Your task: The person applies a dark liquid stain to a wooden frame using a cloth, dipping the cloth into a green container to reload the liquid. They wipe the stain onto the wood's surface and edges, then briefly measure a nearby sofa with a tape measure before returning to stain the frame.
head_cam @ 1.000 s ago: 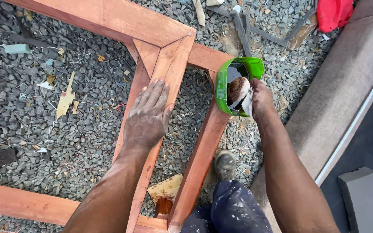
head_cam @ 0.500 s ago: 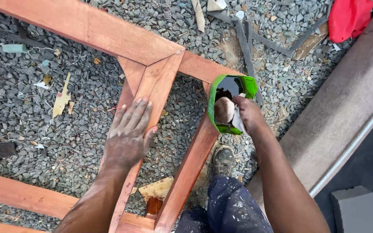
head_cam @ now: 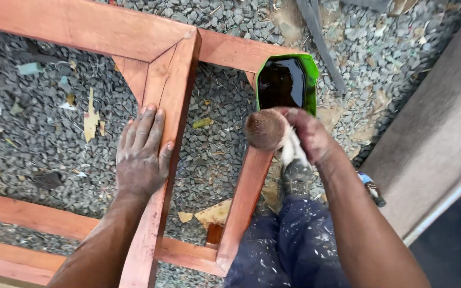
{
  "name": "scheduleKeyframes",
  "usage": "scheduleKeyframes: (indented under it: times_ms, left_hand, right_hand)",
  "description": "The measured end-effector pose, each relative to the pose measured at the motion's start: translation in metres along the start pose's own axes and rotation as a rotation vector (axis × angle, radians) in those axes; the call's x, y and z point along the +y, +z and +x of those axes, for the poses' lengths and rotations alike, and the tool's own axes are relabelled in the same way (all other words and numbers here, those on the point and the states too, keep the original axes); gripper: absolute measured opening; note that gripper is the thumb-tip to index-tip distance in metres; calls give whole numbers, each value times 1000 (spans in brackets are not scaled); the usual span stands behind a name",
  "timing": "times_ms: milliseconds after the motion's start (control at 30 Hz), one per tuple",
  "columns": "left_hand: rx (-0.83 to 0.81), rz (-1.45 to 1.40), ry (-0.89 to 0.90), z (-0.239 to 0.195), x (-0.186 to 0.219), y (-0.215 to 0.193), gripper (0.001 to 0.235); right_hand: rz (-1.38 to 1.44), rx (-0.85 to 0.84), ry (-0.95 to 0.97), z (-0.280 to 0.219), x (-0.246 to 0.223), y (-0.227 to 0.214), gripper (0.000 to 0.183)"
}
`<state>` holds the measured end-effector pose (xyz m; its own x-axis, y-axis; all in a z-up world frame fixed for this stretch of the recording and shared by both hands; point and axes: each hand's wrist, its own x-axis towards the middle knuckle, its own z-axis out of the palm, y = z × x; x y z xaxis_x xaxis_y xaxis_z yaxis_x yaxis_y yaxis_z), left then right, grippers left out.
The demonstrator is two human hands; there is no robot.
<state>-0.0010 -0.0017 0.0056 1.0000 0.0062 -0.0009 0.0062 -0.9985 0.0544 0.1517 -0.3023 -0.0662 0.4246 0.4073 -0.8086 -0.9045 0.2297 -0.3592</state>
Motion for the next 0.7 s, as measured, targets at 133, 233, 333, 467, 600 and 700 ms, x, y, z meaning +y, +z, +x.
scheduleKeyframes:
  times_ms: [133,233,333,467,600,700]
  left_hand:
    - [46,7,31,8,2,-1,58]
    - [78,44,8,23,2,10,57]
    - [136,-7,10,68,11,19,55]
    - [79,-190,61,144,31,10,38]
    - [144,-80,206,210,-29,50,29]
    - [-55,96,179,237,-88,83,30]
  right_hand:
    - [40,-214,66,-32,48,-7,41]
    - [132,-253,101,-43,86,-13,39]
    - [226,-291,104,-45,119,-12,35]
    - [428,-362,141,-23,171,-25,37]
    - [688,-424,149,5,204,-12,46]
    - [707,-490,123,21,203,15,55]
